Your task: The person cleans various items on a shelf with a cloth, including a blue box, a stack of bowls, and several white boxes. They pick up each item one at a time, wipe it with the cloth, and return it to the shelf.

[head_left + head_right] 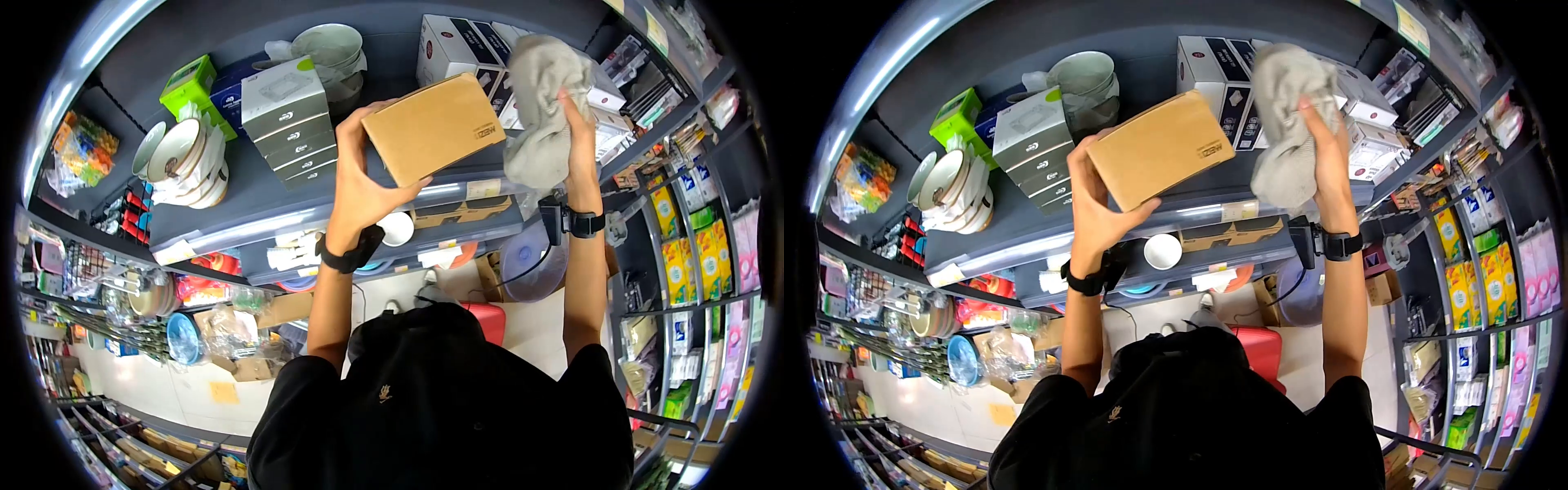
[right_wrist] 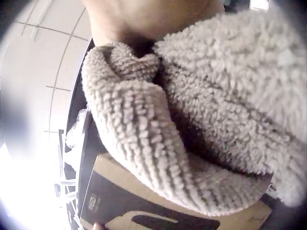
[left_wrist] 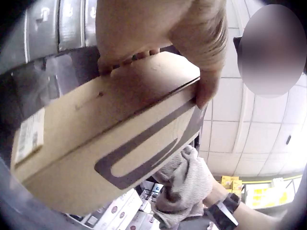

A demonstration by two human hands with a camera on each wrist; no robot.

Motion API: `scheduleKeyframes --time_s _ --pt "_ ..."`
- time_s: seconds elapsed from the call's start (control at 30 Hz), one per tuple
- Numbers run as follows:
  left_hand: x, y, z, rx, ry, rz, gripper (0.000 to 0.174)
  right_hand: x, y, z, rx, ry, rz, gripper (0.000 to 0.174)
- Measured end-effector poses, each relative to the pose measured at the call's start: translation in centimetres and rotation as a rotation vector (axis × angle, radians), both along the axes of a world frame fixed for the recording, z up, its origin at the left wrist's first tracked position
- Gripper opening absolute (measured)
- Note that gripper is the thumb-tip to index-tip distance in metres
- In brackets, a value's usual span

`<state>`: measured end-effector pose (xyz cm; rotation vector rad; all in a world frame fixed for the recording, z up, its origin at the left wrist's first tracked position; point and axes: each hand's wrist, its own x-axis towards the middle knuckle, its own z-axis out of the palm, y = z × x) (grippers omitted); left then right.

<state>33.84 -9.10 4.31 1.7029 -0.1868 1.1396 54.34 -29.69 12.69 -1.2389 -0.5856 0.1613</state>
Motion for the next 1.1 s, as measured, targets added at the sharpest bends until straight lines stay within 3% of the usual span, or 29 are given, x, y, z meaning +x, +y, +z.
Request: scheduleKeyframes --time_s 0.1,0.13,0.2,0.37,0.43,0.53,0.63,0.67,0.77,0.87,0.93,1.0,1.1 --pt "-0.9 -0.4 0.9 0.091 0.007 0.023 0.105 -3.1 1.6 -0.6 -0.148 -0.125 0.138 0.073" --pt "-1.1 -0.9 1.3 0.122 0.028 0.075 0.106 -3.8 2.0 -0.8 -0.259 -0.115 0.278 0.077" --pt "-1.7 -1.0 1.4 0.162 0.054 0.138 0.107 -6.3 3.0 0.1 -0.232 -0.13 0.323 0.075" --pt "-2.9 0.2 0.1 0.128 -0.004 0.162 0.109 -5.6 5.6 -4.4 -0.159 -0.056 0.252 0.051" --pt "-3.2 0.7 -0.2 0.029 0.008 0.124 0.111 -5.6 5.9 -5.3 -0.193 -0.042 0.217 0.051" --pt "-3.8 1.1 0.1 0.087 0.054 0.128 0.106 -6.2 5.3 -3.9 -0.247 -0.117 0.187 0.055" --pt "-5.0 1.4 -0.4 0.064 0.094 0.119 0.107 -9.3 4.6 -1.7 -0.019 -0.375 0.189 0.058" --pt "-5.4 1.3 -0.8 0.061 0.103 0.11 0.107 -10.4 4.4 -0.6 -0.047 -0.369 0.261 0.058" --pt "-6.9 1.6 -2.7 0.002 0.067 0.146 0.111 -9.4 6.0 -5.1 -0.035 -0.368 0.189 0.056" --pt "-7.8 1.2 -3.8 -0.155 0.017 0.156 0.112 -6.9 6.6 -7.1 -0.211 -0.267 0.103 0.053" --pt "-8.1 1.4 -4.1 -0.139 0.041 0.178 0.113 -5.2 6.4 -7.3 -0.394 -0.309 0.075 0.051" --pt "-8.0 1.5 -3.9 -0.097 0.081 0.176 0.113 -5.4 5.9 -6.6 -0.4 -0.285 0.096 0.049" --pt "-8.3 2.2 -3.8 0.015 0.125 0.22 0.112 -9.4 5.7 -4.2 -0.199 -0.39 0.172 0.05"
